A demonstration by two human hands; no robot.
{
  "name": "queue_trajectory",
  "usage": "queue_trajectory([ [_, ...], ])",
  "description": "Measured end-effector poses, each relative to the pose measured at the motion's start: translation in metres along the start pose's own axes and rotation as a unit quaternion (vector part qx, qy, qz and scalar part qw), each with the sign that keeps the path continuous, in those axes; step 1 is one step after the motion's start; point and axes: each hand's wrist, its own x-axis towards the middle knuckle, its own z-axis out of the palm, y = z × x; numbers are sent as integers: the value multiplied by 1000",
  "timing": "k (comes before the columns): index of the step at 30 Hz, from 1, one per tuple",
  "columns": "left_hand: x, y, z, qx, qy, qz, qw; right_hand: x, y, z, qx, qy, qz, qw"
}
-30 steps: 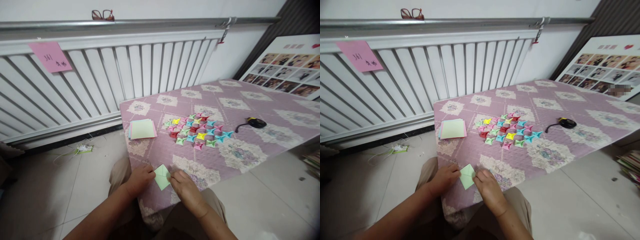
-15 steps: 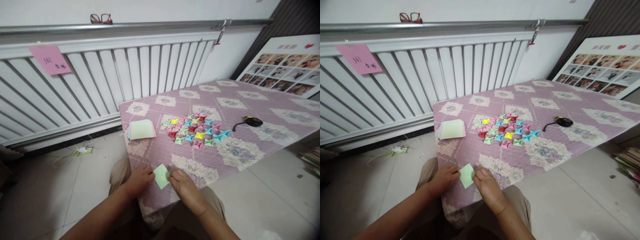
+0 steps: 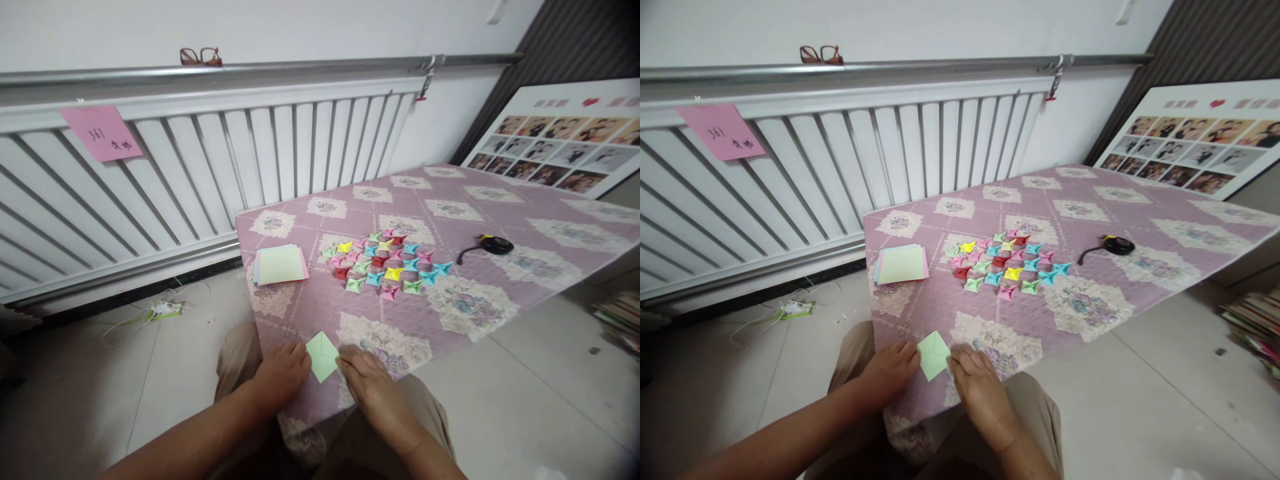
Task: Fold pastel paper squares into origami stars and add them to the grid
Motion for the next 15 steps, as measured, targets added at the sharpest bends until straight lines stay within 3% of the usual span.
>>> queue_trajectory([
  [9, 3, 7, -3, 22, -26, 7, 999, -10, -7, 2, -34, 21, 71, 997],
  [12, 4, 8, -3, 14, -27, 0, 1000, -4, -23, 6, -29, 47, 81, 995],
  [15, 4, 9, -4, -1, -29, -4, 1000, 0, -43, 20, -21, 31, 55, 998],
])
